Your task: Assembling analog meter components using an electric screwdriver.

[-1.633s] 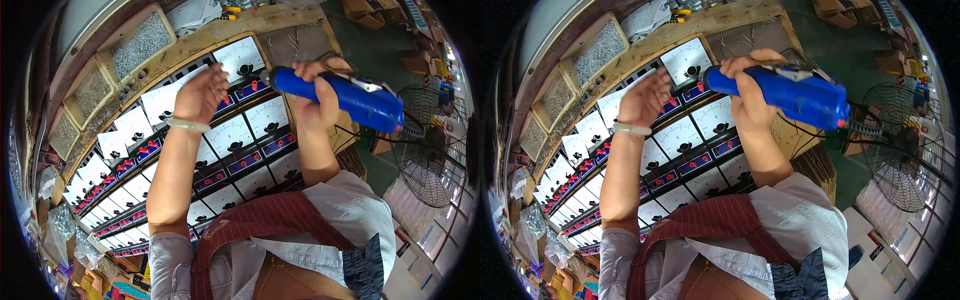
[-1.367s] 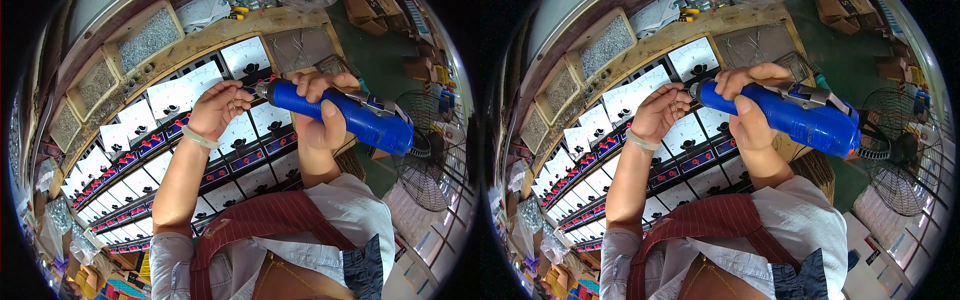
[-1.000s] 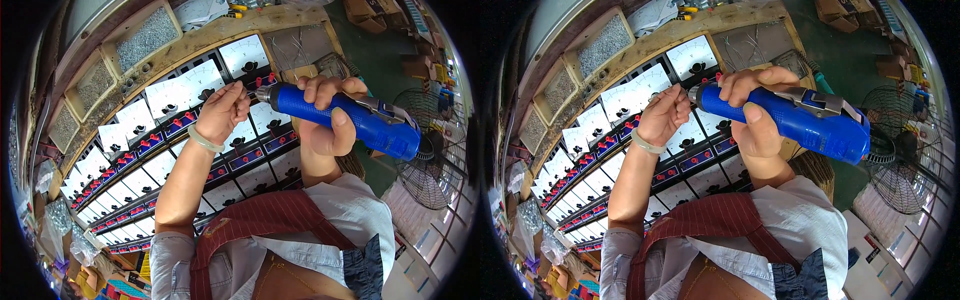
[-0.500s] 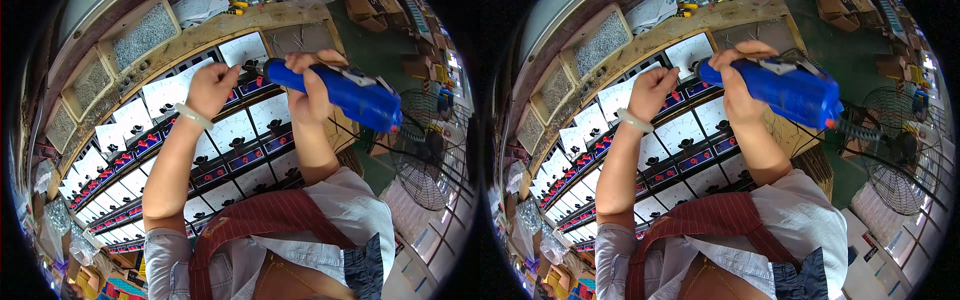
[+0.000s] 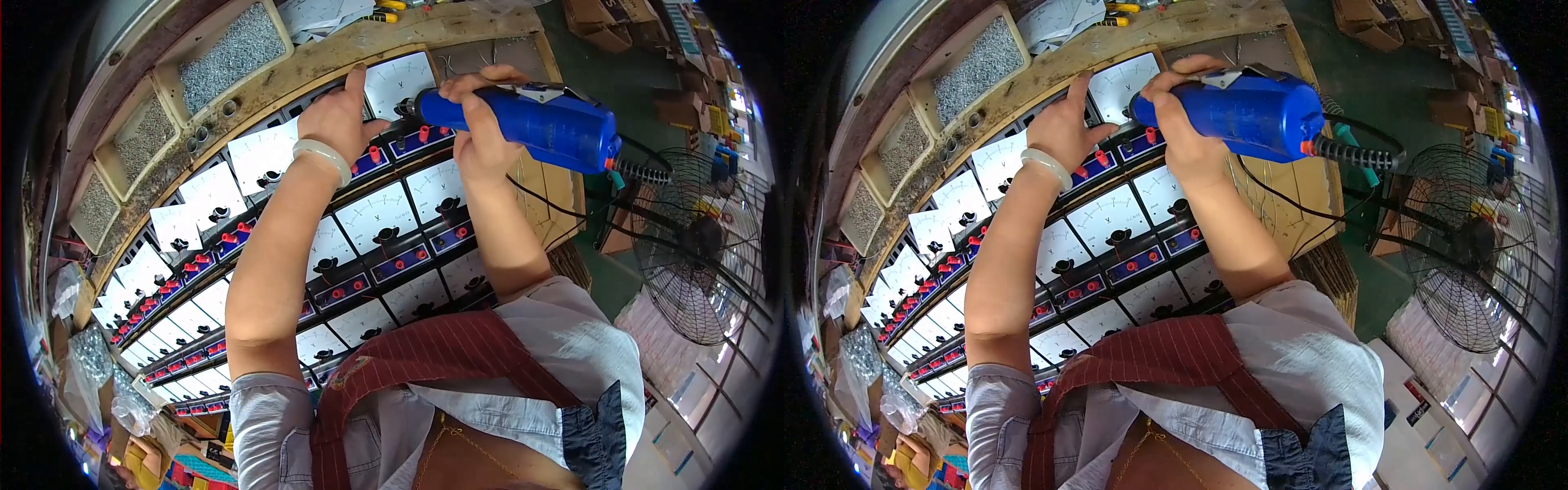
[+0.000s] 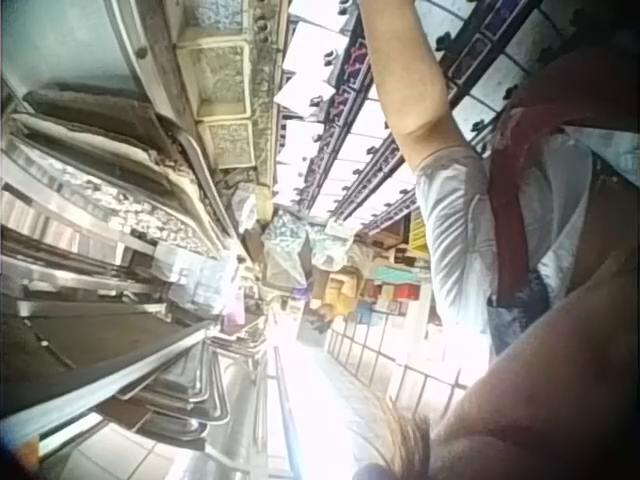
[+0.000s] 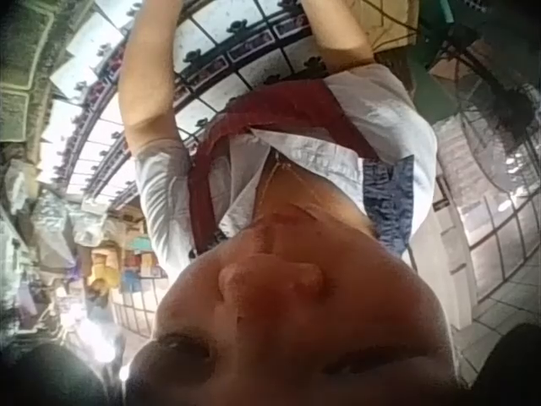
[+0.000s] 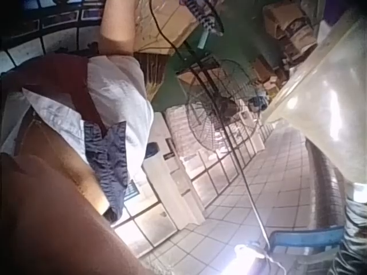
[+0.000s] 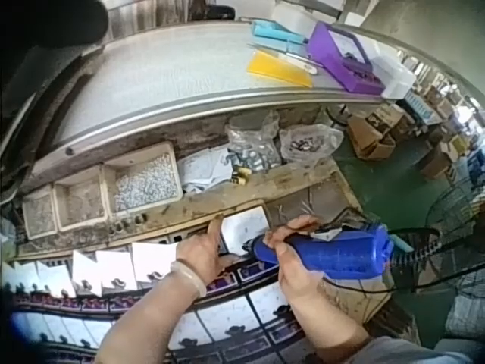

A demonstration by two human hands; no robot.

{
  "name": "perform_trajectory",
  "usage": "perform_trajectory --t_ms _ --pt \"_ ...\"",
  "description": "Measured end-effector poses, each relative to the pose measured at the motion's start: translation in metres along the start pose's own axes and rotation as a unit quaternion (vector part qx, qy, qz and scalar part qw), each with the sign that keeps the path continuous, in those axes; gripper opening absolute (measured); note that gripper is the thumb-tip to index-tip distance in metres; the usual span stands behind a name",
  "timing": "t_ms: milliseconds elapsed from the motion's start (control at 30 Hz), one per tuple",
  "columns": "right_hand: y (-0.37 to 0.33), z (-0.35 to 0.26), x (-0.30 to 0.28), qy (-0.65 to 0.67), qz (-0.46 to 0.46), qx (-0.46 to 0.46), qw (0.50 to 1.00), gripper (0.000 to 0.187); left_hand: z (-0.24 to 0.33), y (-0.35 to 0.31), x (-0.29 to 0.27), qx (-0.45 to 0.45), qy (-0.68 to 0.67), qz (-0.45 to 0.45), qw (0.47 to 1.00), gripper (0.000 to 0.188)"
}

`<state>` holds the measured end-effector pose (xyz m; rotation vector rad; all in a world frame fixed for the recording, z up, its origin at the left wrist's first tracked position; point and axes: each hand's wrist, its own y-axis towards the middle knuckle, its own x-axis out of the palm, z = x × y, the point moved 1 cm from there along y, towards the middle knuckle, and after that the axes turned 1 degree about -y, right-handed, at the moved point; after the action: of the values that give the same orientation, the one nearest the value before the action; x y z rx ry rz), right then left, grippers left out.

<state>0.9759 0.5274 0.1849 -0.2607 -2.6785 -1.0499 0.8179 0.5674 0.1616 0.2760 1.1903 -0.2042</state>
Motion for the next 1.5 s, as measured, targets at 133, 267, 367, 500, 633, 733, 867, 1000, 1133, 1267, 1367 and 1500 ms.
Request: perform_trajectory --t_ms 133,267,367,500,633,733,867,1000,1133,1267,1367,1500 --pt "-0.002 0.002 0.005 0.03 -0.074 0.006 0.997 0.029 0.001 -0.002 -0.004 0.005 -0.012 0.01 1.0 0.081" --pt "-0.003 0.001 0.003 -0.012 -0.118 -0.007 0.993 0.032 0.005 -0.01 -0.008 -0.018 -0.01 -0.005 1.0 0.069" --pt "-0.007 -0.014 0.006 0.022 -0.006 0.053 0.998 0.042 -0.016 -0.027 -0.004 -0.022 -0.151 0.057 0.987 0.054" --pt "-0.012 -0.035 0.003 0.14 -0.008 -0.008 0.99 0.038 -0.033 -0.057 -0.002 -0.182 -0.877 -0.049 0.441 0.028" --pt "-0.02 -0.061 0.018 0.175 -0.063 -0.019 0.982 0.038 -0.019 -0.086 -0.001 -0.152 -0.874 -0.1 0.45 0.03" --pt "-0.025 -0.073 0.026 0.175 -0.08 -0.013 0.981 0.039 -0.015 -0.093 0.0 -0.125 -0.864 -0.088 0.48 0.021" --pt "-0.032 -0.08 0.031 0.162 -0.099 -0.012 0.982 0.04 -0.015 -0.102 -0.001 -0.11 -0.845 -0.125 0.508 0.014" --pt "-0.037 -0.086 0.034 0.159 -0.103 -0.006 0.982 0.042 -0.012 -0.106 0.001 -0.1 -0.841 -0.124 0.516 0.013" --pt "-0.038 -0.089 0.035 0.156 -0.107 -0.011 0.982 0.042 -0.012 -0.109 0.001 -0.138 -0.848 -0.114 0.498 0.015" --pt "-0.039 -0.091 0.036 0.157 -0.111 -0.008 0.981 0.042 -0.012 -0.109 0.002 -0.178 -0.856 -0.121 0.47 0.018" --pt "-0.039 -0.092 0.038 0.159 -0.119 -0.008 0.98 0.043 -0.021 -0.11 0.01 -0.064 -0.898 -0.198 0.388 0.02" --pt "-0.04 -0.087 0.039 0.154 -0.123 -0.009 0.98 0.043 -0.009 -0.11 0.001 -0.173 -0.885 -0.15 0.404 0.017"
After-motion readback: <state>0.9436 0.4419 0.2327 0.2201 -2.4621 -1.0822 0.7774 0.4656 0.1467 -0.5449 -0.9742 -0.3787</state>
